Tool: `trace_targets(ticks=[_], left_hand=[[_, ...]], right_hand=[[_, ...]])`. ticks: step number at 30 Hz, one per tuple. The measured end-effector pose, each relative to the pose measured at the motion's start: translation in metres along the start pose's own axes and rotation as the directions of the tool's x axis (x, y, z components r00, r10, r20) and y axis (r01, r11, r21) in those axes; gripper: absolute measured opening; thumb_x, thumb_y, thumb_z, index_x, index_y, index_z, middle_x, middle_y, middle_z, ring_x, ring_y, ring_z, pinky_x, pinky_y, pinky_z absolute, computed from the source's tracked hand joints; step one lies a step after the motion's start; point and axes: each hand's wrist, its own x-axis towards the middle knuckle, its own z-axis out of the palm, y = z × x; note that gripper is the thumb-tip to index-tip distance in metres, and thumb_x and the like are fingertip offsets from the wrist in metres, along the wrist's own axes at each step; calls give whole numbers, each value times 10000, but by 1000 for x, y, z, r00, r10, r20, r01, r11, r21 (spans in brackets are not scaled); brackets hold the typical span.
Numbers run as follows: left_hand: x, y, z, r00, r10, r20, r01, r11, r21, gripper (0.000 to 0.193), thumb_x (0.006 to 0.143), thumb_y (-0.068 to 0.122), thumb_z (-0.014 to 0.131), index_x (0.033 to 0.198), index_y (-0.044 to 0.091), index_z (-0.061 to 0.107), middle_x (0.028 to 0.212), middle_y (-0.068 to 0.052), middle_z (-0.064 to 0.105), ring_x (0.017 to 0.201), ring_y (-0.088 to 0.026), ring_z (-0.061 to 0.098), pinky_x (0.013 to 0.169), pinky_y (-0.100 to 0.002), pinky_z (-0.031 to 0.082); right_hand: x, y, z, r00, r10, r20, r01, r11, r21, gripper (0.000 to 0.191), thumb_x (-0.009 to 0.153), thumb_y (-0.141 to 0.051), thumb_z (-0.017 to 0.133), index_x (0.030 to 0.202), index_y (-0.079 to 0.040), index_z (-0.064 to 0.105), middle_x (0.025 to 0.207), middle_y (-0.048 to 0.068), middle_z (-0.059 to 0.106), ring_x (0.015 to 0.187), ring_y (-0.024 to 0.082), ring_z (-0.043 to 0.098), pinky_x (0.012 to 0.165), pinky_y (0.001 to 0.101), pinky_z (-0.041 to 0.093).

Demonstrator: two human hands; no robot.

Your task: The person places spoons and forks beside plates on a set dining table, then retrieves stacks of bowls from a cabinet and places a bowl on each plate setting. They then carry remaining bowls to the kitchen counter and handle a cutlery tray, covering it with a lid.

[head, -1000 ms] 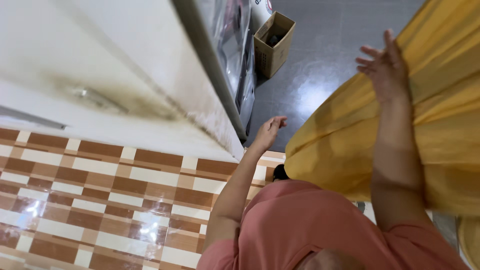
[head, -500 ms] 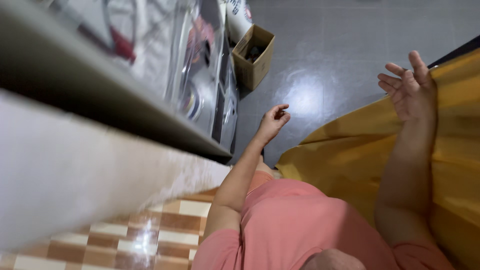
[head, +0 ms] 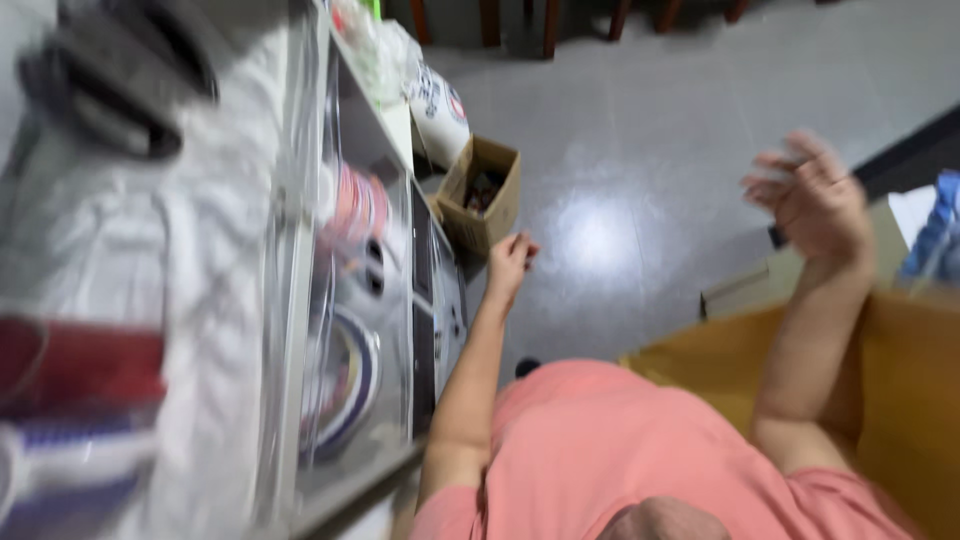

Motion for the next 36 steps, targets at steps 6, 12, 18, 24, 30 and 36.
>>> trace_targets(ticks=[6,12,18,24,30,36], left_hand=[[56,0,-33,993,-96,-74,98,995,29,583,1068,542,388,1078,77,740,941,-8,737,880,-116,681,725,-281,542],[94,8,-51,980,-132,-148,126,991,-50,664,1055,585,310,1289,73,663,1072,-107,780,988,-182,717,795,-324,570],[134,31,-49,919,-106,-379,89,994,-62,681,1036,585,285,1404,92,577,1135,-123,774,1073,-200,706,885,-357,550],[144,35,-31,775,47,-630,-37,999,28,596,1065,512,359,1348,69,640,1154,-85,771,1055,-176,696,865,-340,552],[88,33,-24,547,78,-833,-41,997,66,487,1084,411,384,1255,63,679,1085,-62,786,989,-154,704,783,-293,532],[39,41,-6,371,124,-920,-97,991,95,420,1097,356,399,1236,62,664,1084,-54,775,982,-133,707,802,-288,545]], right_hand=[[116,58,-11,974,220,-55,-224,972,-77,344,1116,-210,571,1411,-34,588,1372,172,643,1235,350,648,1043,498,527],[250,180,-7,834,552,9,-521,793,-316,470,913,-233,669,1349,-80,584,1279,116,661,1124,300,669,950,476,531],[321,362,40,378,856,353,-850,472,-235,441,990,-347,641,1357,-111,576,1281,110,680,1117,294,677,954,479,556],[325,452,114,-63,956,288,-860,95,-502,693,1021,-643,306,1473,-154,495,1399,67,610,1183,326,605,1020,524,458],[312,457,205,-99,953,287,-902,36,-430,1013,958,-807,195,1603,-33,300,1622,169,391,1422,438,425,1134,603,374],[288,438,259,-116,932,345,-959,-15,-282,1101,870,-880,146,1623,-78,194,1680,146,283,1515,466,251,1190,642,231]])
